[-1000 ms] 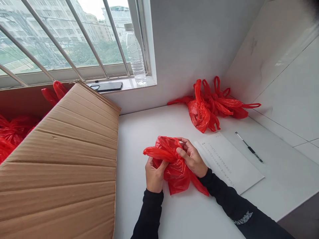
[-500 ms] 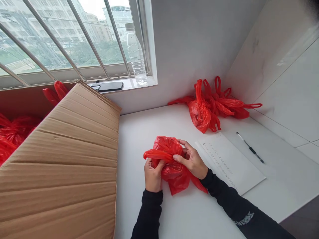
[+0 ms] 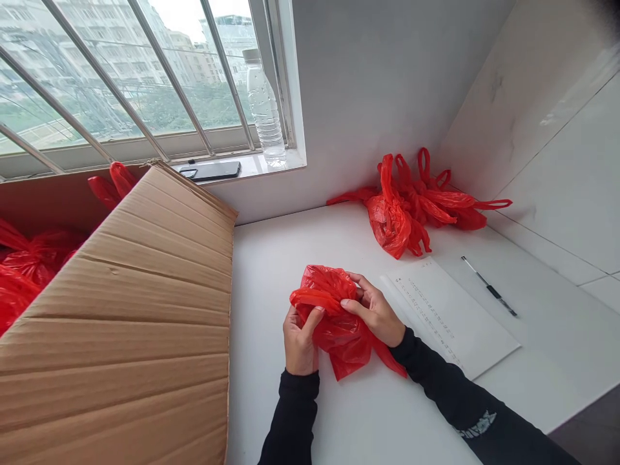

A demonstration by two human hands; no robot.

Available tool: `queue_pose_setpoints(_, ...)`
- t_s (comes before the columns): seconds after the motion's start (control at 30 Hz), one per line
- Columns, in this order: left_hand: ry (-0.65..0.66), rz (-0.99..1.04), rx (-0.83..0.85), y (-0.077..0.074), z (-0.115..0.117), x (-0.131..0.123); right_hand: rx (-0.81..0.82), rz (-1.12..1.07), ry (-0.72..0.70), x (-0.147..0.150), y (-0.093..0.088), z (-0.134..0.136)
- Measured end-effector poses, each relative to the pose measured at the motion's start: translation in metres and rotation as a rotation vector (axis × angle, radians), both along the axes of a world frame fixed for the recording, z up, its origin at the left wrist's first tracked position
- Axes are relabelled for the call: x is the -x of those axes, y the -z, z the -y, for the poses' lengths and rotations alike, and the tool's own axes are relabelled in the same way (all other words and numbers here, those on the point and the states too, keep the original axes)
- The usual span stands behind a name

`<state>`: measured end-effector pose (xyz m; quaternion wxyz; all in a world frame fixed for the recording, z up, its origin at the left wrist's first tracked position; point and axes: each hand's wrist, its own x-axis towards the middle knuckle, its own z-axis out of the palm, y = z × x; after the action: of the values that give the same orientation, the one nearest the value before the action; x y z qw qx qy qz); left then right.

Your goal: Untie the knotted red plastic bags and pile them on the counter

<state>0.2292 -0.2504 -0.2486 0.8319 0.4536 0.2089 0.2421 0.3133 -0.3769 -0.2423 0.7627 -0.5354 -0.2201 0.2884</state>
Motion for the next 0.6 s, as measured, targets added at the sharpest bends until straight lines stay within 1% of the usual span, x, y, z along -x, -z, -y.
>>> queue_pose_setpoints(0.1,0.004,0.018,-0.026,0.006,-0.002,0.000,0.001,0.018,-0.001,0.001,0.000,0.000)
queue_pose_setpoints(0.2,-0.009,0.010,-0.035,0.014,-0.005,0.000,0.045,0.057,0.012,0.003,-0.002,0.000)
queue_pose_setpoints(0.3,-0.011,-0.003,-0.039,0.017,-0.006,0.001,0.075,0.100,0.030,0.005,-0.004,-0.001)
queue_pose_setpoints(0.4,-0.010,-0.008,-0.046,0.013,-0.004,0.001,0.072,0.089,0.056,0.006,-0.003,-0.002)
queue_pose_setpoints(0.53,0.034,-0.011,-0.073,0.002,-0.001,0.000,0.050,0.019,0.079,0.003,0.002,-0.002)
queue_pose_setpoints(0.6,0.051,-0.010,-0.073,0.000,-0.001,0.000,0.037,-0.007,0.086,0.001,0.004,-0.002)
